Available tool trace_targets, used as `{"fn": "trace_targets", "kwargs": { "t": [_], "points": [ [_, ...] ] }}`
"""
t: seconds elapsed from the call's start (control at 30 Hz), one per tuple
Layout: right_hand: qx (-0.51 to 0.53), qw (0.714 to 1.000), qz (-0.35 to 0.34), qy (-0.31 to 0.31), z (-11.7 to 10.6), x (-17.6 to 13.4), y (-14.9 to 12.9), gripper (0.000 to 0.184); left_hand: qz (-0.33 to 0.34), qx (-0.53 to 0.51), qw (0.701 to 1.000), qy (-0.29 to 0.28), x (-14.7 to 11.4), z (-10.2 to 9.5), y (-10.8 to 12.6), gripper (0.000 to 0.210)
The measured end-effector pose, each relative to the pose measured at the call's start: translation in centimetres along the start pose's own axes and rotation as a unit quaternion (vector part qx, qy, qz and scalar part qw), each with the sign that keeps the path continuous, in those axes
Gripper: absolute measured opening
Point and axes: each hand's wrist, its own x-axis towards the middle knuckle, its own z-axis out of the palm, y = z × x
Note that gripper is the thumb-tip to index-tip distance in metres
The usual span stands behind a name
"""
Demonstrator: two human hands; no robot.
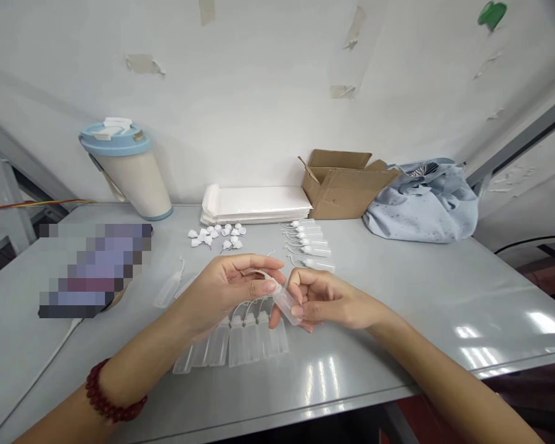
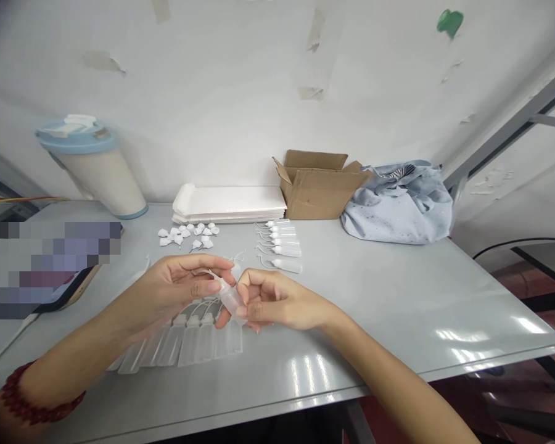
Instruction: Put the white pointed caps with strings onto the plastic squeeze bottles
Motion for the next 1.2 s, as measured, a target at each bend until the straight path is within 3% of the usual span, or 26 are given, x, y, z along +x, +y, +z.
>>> {"fn": "trace_targets", "kwargs": {
  "t": [0.2, 0.53, 0.87, 0.97, 1.2],
  "points": [
    [-0.009, 1.000, -0.011, 0.010, -0.07, -0.01, -0.18, 0.019, -0.025, 0.040, 0.999, 0.006, 0.00, 0.09, 0.01, 0.024],
    [-0.007, 1.000, -0.010, 0.009, -0.19, -0.05, 0.06, 0.021, 0.016, 0.038, 0.999, 0.021, -0.13, 0.08, 0.19, 0.029],
    [-0.011, 1.000, -0.015, 0.022, -0.09, 0.04, -0.18, 0.020, 0.008, 0.075, 0.997, 0.006, -0.15, 0.34, 0.33, 0.021],
    [-0.029, 0.998, -0.019, 0.048, -0.02, 0.13, -0.03, 0.019, 0.023, 0.090, 0.995, 0.047, 0.01, 0.59, 0.33, 0.021],
    [-0.088, 0.980, -0.039, 0.173, 0.30, 0.47, 0.18, 0.027, 0.030, 0.125, 0.983, 0.134, 0.03, 0.97, 0.30, 0.027]
  ]
}}
